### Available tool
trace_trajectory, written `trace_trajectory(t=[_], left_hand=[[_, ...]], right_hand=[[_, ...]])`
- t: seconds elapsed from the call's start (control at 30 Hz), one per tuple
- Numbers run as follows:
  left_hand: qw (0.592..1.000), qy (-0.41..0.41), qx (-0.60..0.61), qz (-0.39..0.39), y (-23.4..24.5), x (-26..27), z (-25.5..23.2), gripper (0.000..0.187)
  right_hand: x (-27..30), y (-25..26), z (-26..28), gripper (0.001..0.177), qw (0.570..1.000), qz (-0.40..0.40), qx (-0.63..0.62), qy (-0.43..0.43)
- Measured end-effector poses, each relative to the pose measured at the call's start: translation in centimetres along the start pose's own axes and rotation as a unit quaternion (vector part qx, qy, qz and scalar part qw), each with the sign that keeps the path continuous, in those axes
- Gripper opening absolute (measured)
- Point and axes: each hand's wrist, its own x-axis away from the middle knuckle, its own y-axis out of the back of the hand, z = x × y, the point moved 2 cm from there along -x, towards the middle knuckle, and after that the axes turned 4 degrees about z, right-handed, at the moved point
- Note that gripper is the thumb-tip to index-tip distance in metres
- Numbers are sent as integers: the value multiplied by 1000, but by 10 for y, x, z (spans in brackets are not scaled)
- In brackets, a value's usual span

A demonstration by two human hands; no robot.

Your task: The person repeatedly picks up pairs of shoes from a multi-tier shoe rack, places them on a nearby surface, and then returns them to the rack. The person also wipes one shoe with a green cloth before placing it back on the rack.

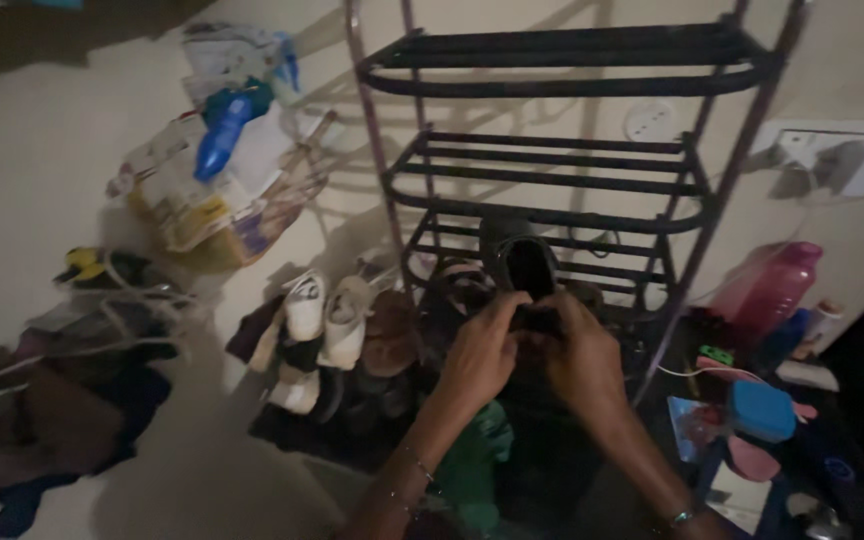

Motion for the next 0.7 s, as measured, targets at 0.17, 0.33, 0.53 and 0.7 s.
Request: trace_trajectory(t=[0.17,0.33,0.53,0.7], left_hand=[[999,32,-10,-23,22,25,2,47],[998,36,-34,-49,45,50,8,46],[994,9,-50,-97,73,69,19,48],[986,125,-95,-49,99,79,37,41]], right_hand=[[8,-16,23,44,998,31,-54,-9],[9,-35,41,56,997,50,-46,22],[9,-59,61,55,990,92,-100,27],[2,-94,75,46,987,116,-106,44]])
